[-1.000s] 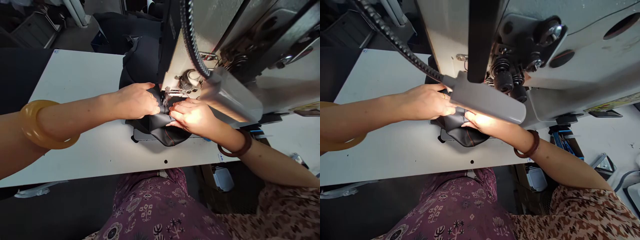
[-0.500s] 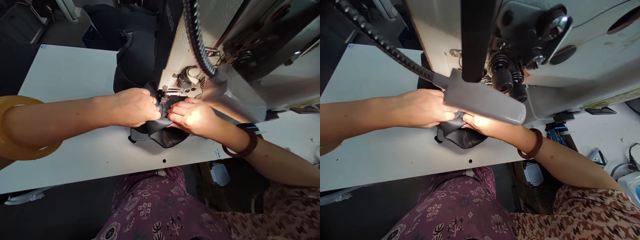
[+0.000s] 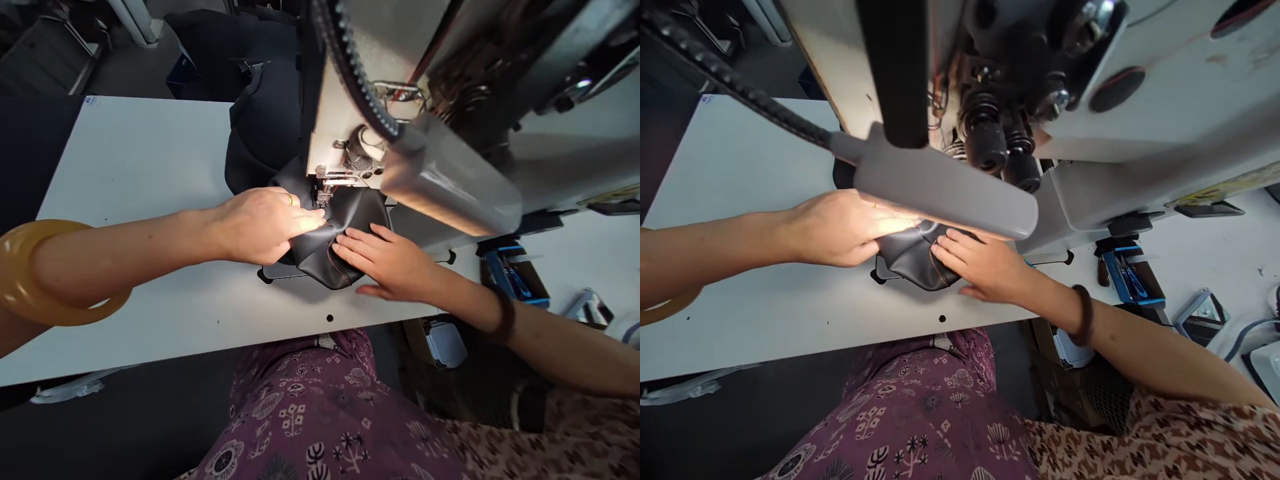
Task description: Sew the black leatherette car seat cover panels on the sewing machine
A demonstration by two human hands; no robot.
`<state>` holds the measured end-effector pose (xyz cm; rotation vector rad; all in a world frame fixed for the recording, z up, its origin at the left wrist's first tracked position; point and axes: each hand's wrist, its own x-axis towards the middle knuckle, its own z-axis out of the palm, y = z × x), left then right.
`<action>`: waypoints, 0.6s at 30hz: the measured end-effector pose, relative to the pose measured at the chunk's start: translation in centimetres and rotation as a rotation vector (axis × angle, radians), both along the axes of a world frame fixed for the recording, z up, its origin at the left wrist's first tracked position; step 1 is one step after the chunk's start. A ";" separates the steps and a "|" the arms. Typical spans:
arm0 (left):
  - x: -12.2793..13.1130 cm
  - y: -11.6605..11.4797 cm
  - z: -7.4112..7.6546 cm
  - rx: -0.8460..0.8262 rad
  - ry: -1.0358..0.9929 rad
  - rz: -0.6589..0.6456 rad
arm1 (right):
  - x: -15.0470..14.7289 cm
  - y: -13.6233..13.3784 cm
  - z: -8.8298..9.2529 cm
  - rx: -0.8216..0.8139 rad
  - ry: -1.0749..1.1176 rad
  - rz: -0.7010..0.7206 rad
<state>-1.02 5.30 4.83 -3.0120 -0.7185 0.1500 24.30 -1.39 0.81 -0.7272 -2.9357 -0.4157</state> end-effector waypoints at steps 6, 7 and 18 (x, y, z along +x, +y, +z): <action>0.4 0.2 0.3 -0.011 0.050 -0.042 | 0.4 -0.7 0.3 -0.022 0.013 0.044; 0.4 0.2 0.4 -0.005 0.064 -0.052 | 0.5 -1.1 1.0 -0.053 0.021 0.051; -0.1 0.9 -0.1 0.065 0.020 -0.058 | -3.0 -8.8 -5.3 -0.974 0.746 -0.236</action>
